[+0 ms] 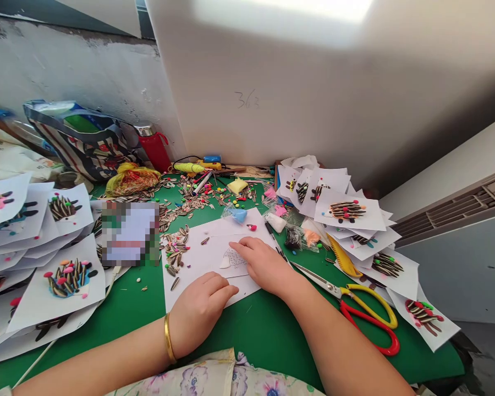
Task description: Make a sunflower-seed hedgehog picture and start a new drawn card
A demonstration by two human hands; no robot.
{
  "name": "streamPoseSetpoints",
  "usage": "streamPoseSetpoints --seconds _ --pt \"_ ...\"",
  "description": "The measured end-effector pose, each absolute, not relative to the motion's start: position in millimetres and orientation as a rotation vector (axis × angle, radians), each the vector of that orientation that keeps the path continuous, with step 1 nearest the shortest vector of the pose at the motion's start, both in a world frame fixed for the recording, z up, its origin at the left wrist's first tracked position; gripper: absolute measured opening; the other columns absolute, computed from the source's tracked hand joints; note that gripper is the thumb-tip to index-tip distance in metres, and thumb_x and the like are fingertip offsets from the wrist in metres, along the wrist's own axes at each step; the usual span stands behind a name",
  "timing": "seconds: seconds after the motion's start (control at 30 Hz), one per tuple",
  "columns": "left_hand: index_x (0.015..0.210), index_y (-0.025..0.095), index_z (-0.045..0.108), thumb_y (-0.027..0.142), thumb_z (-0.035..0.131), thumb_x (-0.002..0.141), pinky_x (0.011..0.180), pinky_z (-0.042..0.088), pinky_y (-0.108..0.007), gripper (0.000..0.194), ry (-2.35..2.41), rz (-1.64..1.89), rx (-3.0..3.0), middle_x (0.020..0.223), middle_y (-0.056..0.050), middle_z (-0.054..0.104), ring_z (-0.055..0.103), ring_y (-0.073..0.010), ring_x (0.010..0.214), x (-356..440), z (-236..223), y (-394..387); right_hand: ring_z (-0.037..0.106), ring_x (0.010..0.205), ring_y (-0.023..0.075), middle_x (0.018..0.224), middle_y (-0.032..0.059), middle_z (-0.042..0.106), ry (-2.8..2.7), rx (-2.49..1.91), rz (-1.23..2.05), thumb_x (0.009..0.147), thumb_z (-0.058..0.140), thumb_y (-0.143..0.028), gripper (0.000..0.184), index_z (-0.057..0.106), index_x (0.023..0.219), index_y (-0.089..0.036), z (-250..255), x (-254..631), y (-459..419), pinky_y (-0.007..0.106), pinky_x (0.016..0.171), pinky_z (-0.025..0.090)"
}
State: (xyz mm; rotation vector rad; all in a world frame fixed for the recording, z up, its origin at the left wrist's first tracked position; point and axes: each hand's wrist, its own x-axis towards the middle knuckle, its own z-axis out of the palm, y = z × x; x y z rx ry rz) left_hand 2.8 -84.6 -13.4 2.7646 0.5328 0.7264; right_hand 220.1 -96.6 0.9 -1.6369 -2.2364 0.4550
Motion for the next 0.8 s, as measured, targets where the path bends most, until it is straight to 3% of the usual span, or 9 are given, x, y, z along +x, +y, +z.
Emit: streamPoseSetpoints --seconds 0.3,0.43,0.57,0.8 --pt "0.093 0.018 0.062 0.021 0.053 0.092 0.057 0.046 -0.032 0.009 0.532 0.712 2.756 0.066 -0.001 0.061 0.056 -0.018 0.061 0 -10 -76 0.052 0.118 0.0229 0.128 0.0084 0.057 -2.21 -1.616 0.362 0.076 0.043 -0.001 0.065 0.051 0.136 -0.024 -1 224 -95 0.04 0.099 0.048" --pt "0.093 0.019 0.063 0.027 0.057 0.09 0.059 0.046 -0.034 0.01 0.488 0.646 2.764 0.068 -0.001 0.06 0.055 -0.0196 0.065 0 -8 -78 0.056 0.111 0.023 0.12 0.0082 0.062 -2.2 -1.602 0.226 0.08 0.047 -0.005 0.051 0.06 0.126 -0.023 -3 225 -93 0.04 0.097 0.047" --pt "0.086 0.019 0.063 0.022 0.053 0.091 0.061 0.045 -0.033 0.012 0.465 0.649 2.76 0.07 -0.002 0.059 0.054 -0.0188 0.067 1 -7 -78 0.056 0.108 0.0237 0.116 0.0089 0.065 -2.039 -1.761 0.009 0.086 0.048 -0.01 0.036 0.066 0.114 -0.021 -3 230 -88 0.04 0.094 0.044" --pt "0.081 0.019 0.063 0.022 0.048 0.093 0.063 0.045 -0.032 0.02 0.469 0.64 2.789 0.068 -0.003 0.057 0.053 -0.0175 0.067 3 -6 -77 0.05 0.113 0.0274 0.122 0.0078 0.064 -1.958 -1.949 -0.133 0.091 0.049 -0.016 0.035 0.062 0.122 -0.025 -11 242 -76 0.045 0.095 0.033"
